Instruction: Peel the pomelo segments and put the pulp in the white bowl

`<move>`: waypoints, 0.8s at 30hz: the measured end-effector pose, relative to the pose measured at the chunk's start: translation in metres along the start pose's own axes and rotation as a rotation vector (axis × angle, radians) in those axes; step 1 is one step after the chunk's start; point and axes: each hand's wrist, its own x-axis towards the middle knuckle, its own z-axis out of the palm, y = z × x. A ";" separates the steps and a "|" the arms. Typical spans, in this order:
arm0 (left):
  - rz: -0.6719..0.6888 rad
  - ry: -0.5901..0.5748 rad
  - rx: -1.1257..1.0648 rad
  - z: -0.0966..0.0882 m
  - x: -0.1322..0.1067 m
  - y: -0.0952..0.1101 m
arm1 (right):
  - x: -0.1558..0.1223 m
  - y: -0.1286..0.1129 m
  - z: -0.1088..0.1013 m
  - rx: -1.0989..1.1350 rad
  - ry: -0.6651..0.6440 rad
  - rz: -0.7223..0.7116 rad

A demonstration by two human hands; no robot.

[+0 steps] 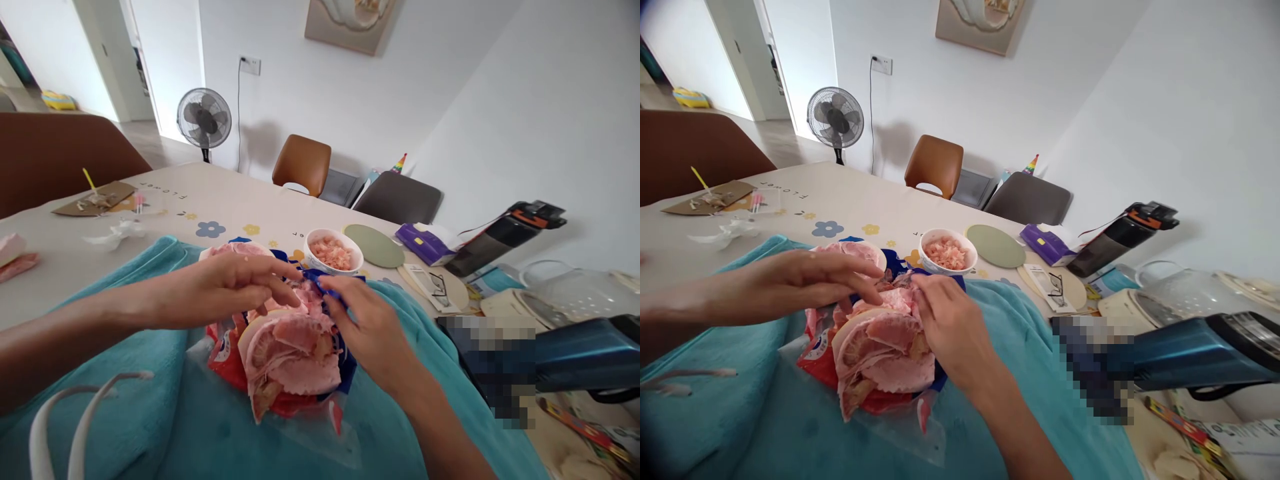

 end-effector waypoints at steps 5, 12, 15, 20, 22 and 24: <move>0.010 0.048 0.395 0.035 0.002 -0.017 | -0.002 -0.008 -0.005 -0.057 -0.265 -0.038; -0.072 0.086 0.711 0.065 -0.003 -0.032 | -0.012 -0.013 0.027 -0.220 -0.439 -0.099; -0.088 0.071 0.683 0.067 0.005 -0.035 | -0.011 -0.009 0.032 -0.190 -0.418 -0.079; -0.143 0.080 0.652 0.068 0.010 -0.042 | -0.002 -0.002 0.019 0.045 -0.350 0.094; -0.162 0.093 0.652 0.068 0.011 -0.043 | 0.002 0.001 0.014 0.190 -0.318 0.187; -0.176 0.111 0.623 0.066 0.012 -0.043 | 0.006 0.005 0.011 0.364 -0.223 0.286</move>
